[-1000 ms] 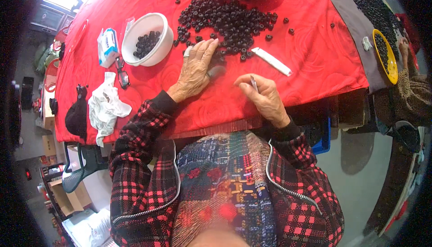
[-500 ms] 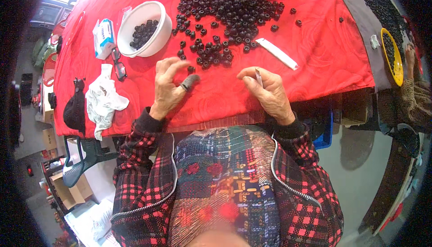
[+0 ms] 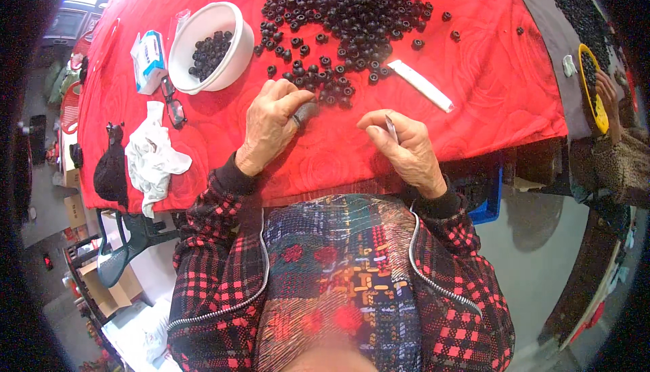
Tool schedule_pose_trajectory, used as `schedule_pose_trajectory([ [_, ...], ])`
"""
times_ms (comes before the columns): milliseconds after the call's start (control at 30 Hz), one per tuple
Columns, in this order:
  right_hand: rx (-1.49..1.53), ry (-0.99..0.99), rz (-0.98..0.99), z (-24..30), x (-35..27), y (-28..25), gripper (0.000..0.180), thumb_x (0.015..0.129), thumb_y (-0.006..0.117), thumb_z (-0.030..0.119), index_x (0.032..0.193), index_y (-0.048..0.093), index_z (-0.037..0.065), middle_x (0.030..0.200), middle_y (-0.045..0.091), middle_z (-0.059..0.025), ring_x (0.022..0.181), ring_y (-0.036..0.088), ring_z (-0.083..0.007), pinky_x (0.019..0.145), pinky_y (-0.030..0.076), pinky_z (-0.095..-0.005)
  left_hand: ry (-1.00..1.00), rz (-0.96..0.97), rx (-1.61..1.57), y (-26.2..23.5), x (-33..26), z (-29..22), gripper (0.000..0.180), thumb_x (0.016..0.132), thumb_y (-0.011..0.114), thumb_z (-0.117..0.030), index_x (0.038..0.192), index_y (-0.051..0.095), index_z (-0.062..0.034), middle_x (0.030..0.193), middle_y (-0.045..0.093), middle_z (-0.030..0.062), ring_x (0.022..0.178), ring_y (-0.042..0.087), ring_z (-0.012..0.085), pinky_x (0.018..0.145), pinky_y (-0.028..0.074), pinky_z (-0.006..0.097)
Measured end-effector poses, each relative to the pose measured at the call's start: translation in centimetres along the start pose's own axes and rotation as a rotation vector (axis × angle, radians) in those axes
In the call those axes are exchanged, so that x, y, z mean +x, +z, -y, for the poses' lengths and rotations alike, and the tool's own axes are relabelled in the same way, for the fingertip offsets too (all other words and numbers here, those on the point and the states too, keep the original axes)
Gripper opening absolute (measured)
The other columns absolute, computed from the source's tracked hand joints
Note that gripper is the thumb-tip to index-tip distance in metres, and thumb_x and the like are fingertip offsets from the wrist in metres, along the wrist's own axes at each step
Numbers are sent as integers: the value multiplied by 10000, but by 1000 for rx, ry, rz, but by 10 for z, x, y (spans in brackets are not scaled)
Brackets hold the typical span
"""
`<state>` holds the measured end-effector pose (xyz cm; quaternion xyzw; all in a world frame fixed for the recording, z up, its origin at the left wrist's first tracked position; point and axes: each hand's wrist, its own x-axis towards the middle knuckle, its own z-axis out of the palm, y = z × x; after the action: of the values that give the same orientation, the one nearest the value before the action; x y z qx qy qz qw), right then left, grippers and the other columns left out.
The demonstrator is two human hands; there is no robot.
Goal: The person sits at a table covered with a red cloth and uses a small knife to cut black olives one by one. They hold each olive in their left hand and slice it with the knife in their right hand, placing the cut pieces back onto the table.
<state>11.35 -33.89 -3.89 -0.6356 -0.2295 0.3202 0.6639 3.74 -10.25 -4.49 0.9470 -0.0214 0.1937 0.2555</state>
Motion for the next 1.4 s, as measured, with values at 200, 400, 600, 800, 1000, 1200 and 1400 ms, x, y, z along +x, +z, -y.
schedule_pose_trajectory([
  [200, -70, -172, -75, 16, -6, 9, 136, 897, 559, 32, 1011, 623, -10, 776, 502, 59, 669, 411, -24, 588, 327, -182, -563, 101, -1352, -19, -18, -32, 266, 866, 647, -180, 1052, 640, 9, 895, 657, 88, 770, 620, 143, 633, 495, 248],
  [400, -169, -385, 67, 41, 0, 19, 206, 841, 620, 21, 1042, 614, -21, 801, 525, 10, 690, 445, -50, 594, 350, -210, -588, 197, -1644, -22, -33, -58, 302, 899, 615, -200, 1095, 611, 30, 907, 665, 96, 801, 629, 140, 641, 511, 247],
  [600, 24, -213, 165, 46, -11, 25, 302, 934, 426, 141, 1179, 525, -6, 895, 551, -41, 788, 493, -92, 706, 396, -237, -532, 166, -1482, -27, -35, -69, 242, 886, 622, -134, 1081, 630, 9, 897, 625, 41, 758, 583, 81, 613, 473, 203],
  [800, -293, -287, 154, 54, -15, 31, 250, 929, 459, 110, 1115, 540, -37, 855, 548, -47, 756, 507, -109, 684, 406, -239, -442, 91, -1381, -27, -41, -71, 215, 873, 595, -43, 1080, 633, 0, 907, 604, 21, 722, 559, 60, 585, 440, 186],
  [1000, -404, -374, 114, 51, -11, 35, 154, 868, 543, 61, 997, 566, -20, 861, 607, -168, 776, 629, -314, 669, 485, -363, -477, 95, -1343, -28, -42, -70, 228, 860, 586, -2, 1084, 628, 4, 919, 603, 27, 734, 562, 64, 588, 447, 188],
  [1200, -436, -397, 113, 47, -6, 36, 165, 886, 540, 63, 1022, 558, -29, 833, 570, -117, 710, 563, -211, 623, 440, -304, -468, 88, -1333, -24, -43, -68, 221, 873, 585, -26, 1088, 624, 3, 938, 597, 26, 761, 565, 68, 595, 454, 191],
  [1400, -462, -428, 95, 43, -1, 36, 163, 859, 566, 61, 998, 563, -23, 814, 586, -139, 702, 592, -265, 612, 461, -337, -457, 90, -1356, -21, -42, -64, 222, 885, 591, -62, 1092, 617, 12, 934, 592, 28, 777, 562, 74, 625, 463, 202],
])
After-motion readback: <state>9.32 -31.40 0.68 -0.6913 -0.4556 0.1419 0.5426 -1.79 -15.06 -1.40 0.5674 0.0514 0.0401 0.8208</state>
